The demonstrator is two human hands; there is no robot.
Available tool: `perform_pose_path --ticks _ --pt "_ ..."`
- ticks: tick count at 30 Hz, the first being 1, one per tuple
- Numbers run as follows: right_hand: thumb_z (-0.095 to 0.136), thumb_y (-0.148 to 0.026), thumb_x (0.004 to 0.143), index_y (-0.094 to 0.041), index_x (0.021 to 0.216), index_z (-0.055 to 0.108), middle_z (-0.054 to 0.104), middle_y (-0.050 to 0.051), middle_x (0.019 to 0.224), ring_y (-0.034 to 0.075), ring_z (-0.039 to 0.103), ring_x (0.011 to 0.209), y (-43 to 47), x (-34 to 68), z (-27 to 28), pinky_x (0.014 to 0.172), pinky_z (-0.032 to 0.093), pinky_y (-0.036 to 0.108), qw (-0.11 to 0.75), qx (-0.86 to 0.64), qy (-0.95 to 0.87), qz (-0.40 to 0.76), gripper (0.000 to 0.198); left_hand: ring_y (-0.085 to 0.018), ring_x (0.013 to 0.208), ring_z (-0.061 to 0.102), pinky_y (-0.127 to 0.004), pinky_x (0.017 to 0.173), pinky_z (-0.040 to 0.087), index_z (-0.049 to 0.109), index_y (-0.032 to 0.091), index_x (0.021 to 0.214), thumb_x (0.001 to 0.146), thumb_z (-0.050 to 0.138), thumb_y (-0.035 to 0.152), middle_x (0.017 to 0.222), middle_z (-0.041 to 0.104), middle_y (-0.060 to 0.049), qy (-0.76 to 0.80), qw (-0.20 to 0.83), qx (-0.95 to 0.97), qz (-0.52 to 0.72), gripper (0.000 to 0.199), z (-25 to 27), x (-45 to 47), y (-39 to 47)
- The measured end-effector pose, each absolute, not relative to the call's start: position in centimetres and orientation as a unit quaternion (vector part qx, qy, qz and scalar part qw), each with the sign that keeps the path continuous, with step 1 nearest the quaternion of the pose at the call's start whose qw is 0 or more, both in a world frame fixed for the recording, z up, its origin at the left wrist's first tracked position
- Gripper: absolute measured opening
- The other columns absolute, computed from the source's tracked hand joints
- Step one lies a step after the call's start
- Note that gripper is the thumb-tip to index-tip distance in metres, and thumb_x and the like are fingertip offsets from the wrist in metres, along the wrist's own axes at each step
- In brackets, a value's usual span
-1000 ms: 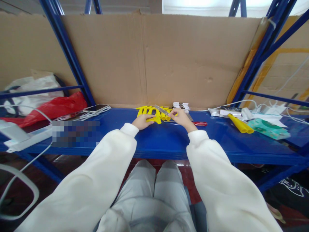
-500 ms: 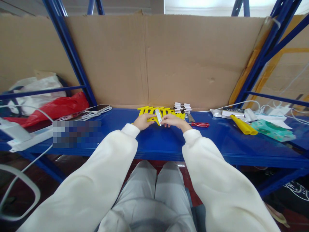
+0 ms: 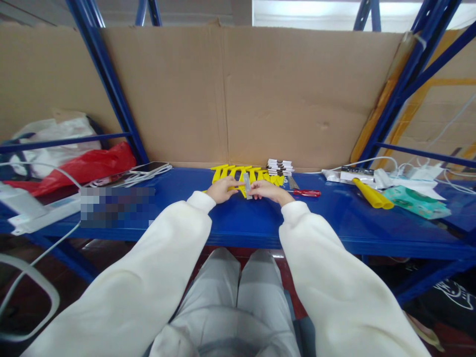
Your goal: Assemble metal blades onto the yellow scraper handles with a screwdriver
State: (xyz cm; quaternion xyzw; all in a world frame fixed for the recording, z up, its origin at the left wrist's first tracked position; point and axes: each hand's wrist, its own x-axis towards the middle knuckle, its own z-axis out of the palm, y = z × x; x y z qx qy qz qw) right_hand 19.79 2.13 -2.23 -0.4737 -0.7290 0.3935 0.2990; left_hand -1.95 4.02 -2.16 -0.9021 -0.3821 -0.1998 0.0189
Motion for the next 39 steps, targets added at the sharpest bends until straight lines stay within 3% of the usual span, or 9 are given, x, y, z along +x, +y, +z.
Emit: perform_pose_path --ticks 11,17,26,34,39 --pt "0.081 -0.040 0.069 -0.020 0.068 0.060 0.054 -0.004 0.060 0.012 0.048 0.059 3.3 20.7 -3.3 0.058 0.037 0.027 0.303 -0.460 -0.728 0.408 0.029 -0.022 0.108 0.065 -0.035 0.094 0.053 0.061 0.032 0.145 0.099 0.052 0.020 0.120 0.062 -0.008 -0.376 0.095 -0.915 -0.114 0.049 -1.9 -1.0 2.1" --pt "0.084 -0.052 0.064 -0.020 0.063 0.057 0.051 -0.005 0.056 0.011 0.044 0.058 3.4 20.9 -3.3 0.057 0.034 0.027 0.302 -0.445 -0.733 0.416 0.042 -0.021 0.105 0.066 -0.034 0.092 0.054 0.060 0.033 0.145 0.099 0.050 0.020 0.117 0.062 -0.008 -0.360 0.122 -0.920 -0.098 0.049 -1.8 -0.8 1.8" --pt "0.085 -0.063 0.056 -0.020 0.065 0.060 0.053 -0.005 0.058 0.011 0.043 0.059 3.0 20.7 -2.7 0.058 0.035 0.028 0.265 -0.436 -0.753 0.415 0.050 -0.022 0.110 0.066 -0.033 0.095 0.053 0.064 0.032 0.143 0.100 0.049 0.018 0.119 0.061 -0.008 -0.360 0.113 -0.921 -0.098 0.047 -1.6 -0.6 1.2" --pt "0.090 -0.050 0.057 -0.020 0.068 0.063 0.060 -0.001 0.062 0.013 0.052 0.062 2.4 21.2 -1.9 0.060 0.042 0.028 0.286 -0.447 -0.718 0.451 0.042 -0.021 0.105 0.066 -0.033 0.092 0.054 0.063 0.034 0.143 0.101 0.048 0.020 0.115 0.061 -0.008 -0.358 0.112 -0.920 -0.114 0.047 -1.7 -0.8 1.4" --pt "0.084 -0.045 0.068 -0.020 0.070 0.062 0.061 -0.001 0.062 0.013 0.053 0.059 2.5 21.4 -1.6 0.059 0.043 0.027 0.383 -0.460 -0.679 0.426 0.033 -0.022 0.109 0.065 -0.032 0.091 0.054 0.062 0.034 0.144 0.101 0.046 0.020 0.118 0.060 -0.009 -0.346 0.122 -0.925 -0.099 0.048 -1.7 -0.5 1.1"
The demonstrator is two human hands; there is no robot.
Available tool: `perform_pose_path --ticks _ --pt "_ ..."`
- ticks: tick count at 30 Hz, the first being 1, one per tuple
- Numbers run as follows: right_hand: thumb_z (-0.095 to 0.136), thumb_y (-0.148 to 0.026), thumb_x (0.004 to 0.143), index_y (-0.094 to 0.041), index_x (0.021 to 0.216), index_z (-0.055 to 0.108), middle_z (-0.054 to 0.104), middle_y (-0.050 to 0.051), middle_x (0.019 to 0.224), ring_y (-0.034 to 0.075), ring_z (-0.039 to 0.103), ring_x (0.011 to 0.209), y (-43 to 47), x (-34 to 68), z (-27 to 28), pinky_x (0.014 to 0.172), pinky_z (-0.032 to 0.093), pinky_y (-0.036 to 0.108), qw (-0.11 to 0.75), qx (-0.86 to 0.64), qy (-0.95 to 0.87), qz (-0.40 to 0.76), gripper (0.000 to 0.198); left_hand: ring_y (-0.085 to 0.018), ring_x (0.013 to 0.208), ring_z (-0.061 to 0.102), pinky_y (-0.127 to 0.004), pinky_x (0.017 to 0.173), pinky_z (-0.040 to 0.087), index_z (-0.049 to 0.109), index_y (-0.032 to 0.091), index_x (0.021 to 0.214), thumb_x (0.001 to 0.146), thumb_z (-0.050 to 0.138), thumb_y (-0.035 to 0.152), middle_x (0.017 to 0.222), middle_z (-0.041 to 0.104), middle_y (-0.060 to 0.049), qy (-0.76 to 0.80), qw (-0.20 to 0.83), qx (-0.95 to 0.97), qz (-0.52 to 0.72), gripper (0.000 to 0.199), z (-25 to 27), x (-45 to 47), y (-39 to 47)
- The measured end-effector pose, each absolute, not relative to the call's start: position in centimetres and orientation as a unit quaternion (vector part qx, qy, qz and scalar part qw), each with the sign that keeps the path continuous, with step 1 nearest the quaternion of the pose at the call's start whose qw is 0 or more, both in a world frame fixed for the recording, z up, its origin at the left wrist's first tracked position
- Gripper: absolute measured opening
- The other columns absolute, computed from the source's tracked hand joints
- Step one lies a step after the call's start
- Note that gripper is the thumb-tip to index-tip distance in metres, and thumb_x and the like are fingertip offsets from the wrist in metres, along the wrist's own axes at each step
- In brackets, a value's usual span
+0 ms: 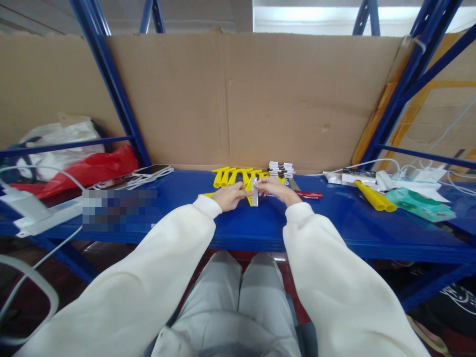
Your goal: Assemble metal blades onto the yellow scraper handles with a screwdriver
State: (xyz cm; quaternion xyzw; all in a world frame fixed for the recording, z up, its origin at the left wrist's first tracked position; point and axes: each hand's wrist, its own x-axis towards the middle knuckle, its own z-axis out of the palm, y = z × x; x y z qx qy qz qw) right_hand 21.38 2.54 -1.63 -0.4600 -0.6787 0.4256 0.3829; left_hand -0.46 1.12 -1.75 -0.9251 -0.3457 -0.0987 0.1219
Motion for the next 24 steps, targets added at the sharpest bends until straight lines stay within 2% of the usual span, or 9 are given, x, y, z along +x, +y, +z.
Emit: perform_pose_path --ticks 8,16,20,24 --pt "0.081 -0.060 0.067 -0.021 0.066 0.056 0.052 -0.004 0.059 0.011 0.045 0.057 2.7 20.5 -2.0 0.056 0.037 0.027 0.445 -0.459 -0.671 0.376 0.046 -0.021 0.109 0.064 -0.031 0.091 0.054 0.060 0.034 0.145 0.103 0.043 0.019 0.120 0.058 -0.009 -0.340 0.141 -0.925 -0.093 0.048 -1.2 -0.1 0.2" --pt "0.078 -0.066 0.065 -0.022 0.065 0.051 0.048 -0.005 0.059 0.011 0.044 0.058 2.7 20.2 -2.1 0.060 0.038 0.028 0.468 -0.455 -0.668 0.357 0.052 -0.024 0.114 0.061 -0.035 0.089 0.057 0.050 0.034 0.154 0.100 0.039 0.012 0.125 0.058 -0.012 -0.325 0.167 -0.927 -0.085 0.059 -1.1 -0.1 0.1" --pt "0.077 -0.071 0.059 -0.023 0.065 0.046 0.048 -0.005 0.061 0.012 0.043 0.060 2.8 20.2 -2.3 0.061 0.038 0.028 0.479 -0.441 -0.671 0.355 0.058 -0.026 0.115 0.060 -0.036 0.085 0.057 0.045 0.037 0.156 0.097 0.041 0.008 0.128 0.057 -0.013 -0.324 0.181 -0.926 -0.067 0.066 -1.1 -0.1 0.0" --pt "0.078 -0.076 0.055 -0.023 0.067 0.048 0.050 -0.004 0.062 0.012 0.044 0.060 2.7 20.3 -2.2 0.061 0.038 0.028 0.475 -0.436 -0.677 0.355 0.062 -0.027 0.115 0.061 -0.037 0.086 0.057 0.044 0.038 0.156 0.096 0.044 0.007 0.128 0.056 -0.013 -0.327 0.183 -0.925 -0.068 0.068 -1.2 0.0 0.1"
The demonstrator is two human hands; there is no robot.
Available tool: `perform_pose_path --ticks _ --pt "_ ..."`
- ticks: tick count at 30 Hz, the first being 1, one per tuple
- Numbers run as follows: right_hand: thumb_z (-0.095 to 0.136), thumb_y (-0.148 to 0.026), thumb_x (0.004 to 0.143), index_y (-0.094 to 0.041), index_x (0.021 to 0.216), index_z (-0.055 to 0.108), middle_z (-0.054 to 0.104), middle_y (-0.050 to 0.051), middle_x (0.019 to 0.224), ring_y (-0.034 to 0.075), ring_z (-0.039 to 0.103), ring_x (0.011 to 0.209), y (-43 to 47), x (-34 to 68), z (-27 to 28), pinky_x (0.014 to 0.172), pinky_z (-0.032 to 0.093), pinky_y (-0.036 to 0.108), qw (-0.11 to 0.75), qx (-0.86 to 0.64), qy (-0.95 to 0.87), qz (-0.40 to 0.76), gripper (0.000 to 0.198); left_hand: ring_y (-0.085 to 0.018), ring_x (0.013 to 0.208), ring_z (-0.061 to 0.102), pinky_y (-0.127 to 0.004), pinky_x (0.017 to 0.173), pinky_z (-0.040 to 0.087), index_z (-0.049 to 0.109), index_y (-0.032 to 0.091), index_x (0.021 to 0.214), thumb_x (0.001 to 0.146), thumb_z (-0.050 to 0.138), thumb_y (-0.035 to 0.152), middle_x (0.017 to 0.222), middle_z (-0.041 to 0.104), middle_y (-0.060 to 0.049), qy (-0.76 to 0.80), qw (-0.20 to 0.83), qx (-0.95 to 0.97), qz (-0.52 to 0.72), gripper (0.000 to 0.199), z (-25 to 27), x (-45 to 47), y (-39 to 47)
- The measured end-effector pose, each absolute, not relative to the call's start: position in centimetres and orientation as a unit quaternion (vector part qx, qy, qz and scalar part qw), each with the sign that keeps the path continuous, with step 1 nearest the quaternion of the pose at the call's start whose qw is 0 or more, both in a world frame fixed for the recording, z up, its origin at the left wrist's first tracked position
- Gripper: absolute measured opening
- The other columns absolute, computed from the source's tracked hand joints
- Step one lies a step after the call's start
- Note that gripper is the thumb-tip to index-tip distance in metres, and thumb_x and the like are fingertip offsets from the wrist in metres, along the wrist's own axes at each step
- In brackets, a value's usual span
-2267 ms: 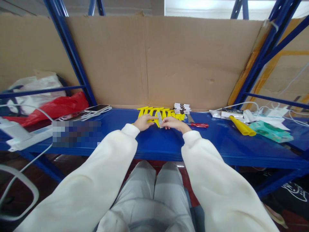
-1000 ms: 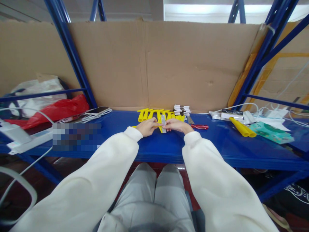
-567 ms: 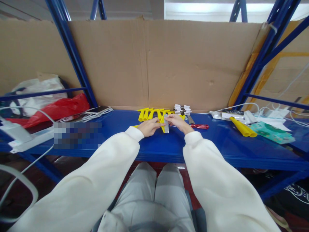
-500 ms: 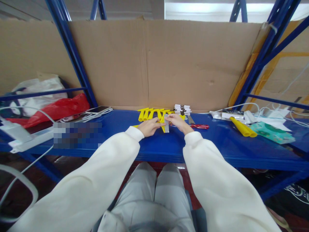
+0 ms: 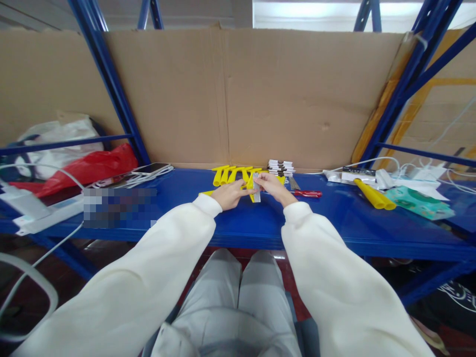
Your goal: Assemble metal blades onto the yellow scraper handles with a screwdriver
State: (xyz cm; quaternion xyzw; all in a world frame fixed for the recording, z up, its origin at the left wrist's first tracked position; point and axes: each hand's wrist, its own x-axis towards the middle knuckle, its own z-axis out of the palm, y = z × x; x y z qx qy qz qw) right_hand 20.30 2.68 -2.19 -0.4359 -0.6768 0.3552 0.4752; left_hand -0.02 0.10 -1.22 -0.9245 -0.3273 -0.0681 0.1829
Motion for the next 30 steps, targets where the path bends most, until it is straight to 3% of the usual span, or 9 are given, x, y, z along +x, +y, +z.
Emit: perform_pose_path --ticks 7,13,22,30 --pt "0.078 -0.076 0.059 -0.023 0.073 0.050 0.051 -0.004 0.066 0.012 0.045 0.063 2.61 20.23 -1.90 0.061 0.039 0.028 0.473 -0.418 -0.693 0.349 0.061 -0.028 0.114 0.060 -0.039 0.085 0.057 0.040 0.039 0.158 0.095 0.046 0.007 0.128 0.054 -0.013 -0.331 0.178 -0.924 -0.071 0.072 -1.37 0.09 0.33" --pt "0.074 -0.077 0.064 -0.022 0.069 0.054 0.049 -0.004 0.060 0.012 0.043 0.058 2.65 20.02 -2.05 0.058 0.037 0.028 0.465 -0.443 -0.681 0.354 0.059 -0.027 0.113 0.061 -0.041 0.089 0.055 0.047 0.040 0.155 0.096 0.044 0.008 0.125 0.056 -0.012 -0.363 0.156 -0.913 -0.097 0.067 -0.87 -0.06 0.06" --pt "0.083 -0.052 0.065 -0.019 0.070 0.063 0.060 -0.002 0.068 0.013 0.051 0.064 2.54 20.18 -2.25 0.062 0.042 0.028 0.423 -0.441 -0.677 0.409 0.039 -0.026 0.108 0.063 -0.040 0.092 0.054 0.056 0.034 0.149 0.098 0.043 0.013 0.118 0.059 -0.012 -0.357 0.144 -0.916 -0.117 0.057 -1.09 -0.18 0.21" --pt "0.080 -0.048 0.065 -0.019 0.068 0.063 0.061 -0.002 0.068 0.013 0.048 0.063 2.45 20.45 -2.08 0.062 0.039 0.028 0.418 -0.425 -0.702 0.389 0.034 -0.024 0.110 0.064 -0.036 0.090 0.055 0.055 0.034 0.150 0.101 0.042 0.015 0.121 0.061 -0.011 -0.344 0.155 -0.919 -0.113 0.054 -1.12 -0.16 0.12"
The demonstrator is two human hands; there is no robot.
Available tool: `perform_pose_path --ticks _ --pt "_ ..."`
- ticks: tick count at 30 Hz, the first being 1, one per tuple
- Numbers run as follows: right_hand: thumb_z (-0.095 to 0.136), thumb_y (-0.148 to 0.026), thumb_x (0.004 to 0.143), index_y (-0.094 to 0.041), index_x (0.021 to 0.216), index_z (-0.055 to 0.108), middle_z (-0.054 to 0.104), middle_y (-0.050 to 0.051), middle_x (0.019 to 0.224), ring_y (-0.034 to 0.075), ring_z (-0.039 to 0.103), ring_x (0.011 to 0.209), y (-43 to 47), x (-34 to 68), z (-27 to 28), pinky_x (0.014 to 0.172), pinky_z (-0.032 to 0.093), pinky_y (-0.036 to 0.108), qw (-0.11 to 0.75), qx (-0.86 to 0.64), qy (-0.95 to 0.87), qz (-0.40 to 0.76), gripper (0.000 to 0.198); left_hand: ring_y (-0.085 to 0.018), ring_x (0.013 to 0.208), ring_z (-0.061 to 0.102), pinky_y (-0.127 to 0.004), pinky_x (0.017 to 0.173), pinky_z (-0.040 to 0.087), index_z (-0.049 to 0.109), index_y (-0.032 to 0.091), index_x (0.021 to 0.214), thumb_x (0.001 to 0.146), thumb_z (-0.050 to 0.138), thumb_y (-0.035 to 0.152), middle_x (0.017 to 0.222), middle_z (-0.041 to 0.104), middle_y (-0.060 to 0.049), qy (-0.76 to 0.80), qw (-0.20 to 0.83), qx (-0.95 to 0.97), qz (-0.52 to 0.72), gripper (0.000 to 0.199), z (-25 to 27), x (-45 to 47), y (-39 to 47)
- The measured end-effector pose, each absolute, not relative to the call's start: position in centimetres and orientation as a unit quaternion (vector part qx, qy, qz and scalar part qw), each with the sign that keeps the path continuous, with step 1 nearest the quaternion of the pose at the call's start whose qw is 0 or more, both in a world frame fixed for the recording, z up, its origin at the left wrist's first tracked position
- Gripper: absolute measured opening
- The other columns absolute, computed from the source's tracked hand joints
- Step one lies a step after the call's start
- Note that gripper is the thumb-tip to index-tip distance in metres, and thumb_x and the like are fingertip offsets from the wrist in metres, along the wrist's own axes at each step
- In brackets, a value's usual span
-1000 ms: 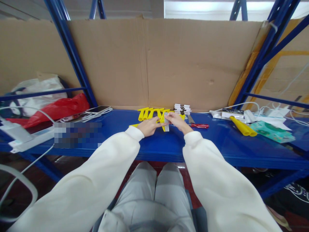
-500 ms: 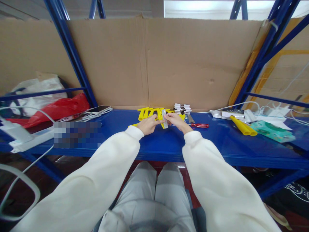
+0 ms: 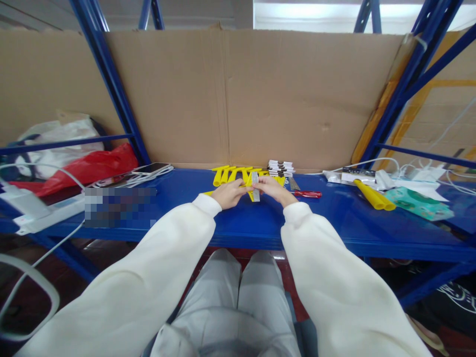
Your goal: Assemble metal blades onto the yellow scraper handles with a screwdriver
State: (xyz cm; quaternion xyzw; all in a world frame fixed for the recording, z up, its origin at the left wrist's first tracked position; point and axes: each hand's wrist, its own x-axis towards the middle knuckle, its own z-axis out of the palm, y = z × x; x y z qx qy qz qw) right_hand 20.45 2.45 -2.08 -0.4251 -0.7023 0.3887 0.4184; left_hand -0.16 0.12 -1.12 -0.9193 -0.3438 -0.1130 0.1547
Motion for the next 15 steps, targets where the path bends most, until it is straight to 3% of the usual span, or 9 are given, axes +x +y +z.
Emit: perform_pose_path --ticks 9,15 --pt "0.079 -0.035 0.074 -0.019 0.069 0.063 0.057 -0.003 0.061 0.011 0.049 0.056 2.55 20.06 -2.18 0.056 0.041 0.025 0.412 -0.472 -0.669 0.400 0.023 -0.022 0.106 0.066 -0.033 0.088 0.056 0.061 0.031 0.144 0.103 0.043 0.021 0.119 0.062 -0.010 -0.344 0.145 -0.920 -0.116 0.046 -1.25 -0.25 0.35" --pt "0.082 -0.042 0.073 -0.020 0.067 0.059 0.056 -0.003 0.060 0.012 0.052 0.059 2.39 20.01 -2.10 0.055 0.043 0.023 0.423 -0.486 -0.651 0.401 0.032 -0.023 0.106 0.066 -0.034 0.089 0.057 0.059 0.030 0.146 0.104 0.042 0.024 0.120 0.062 -0.010 -0.339 0.133 -0.924 -0.122 0.046 -1.57 -0.27 0.83"
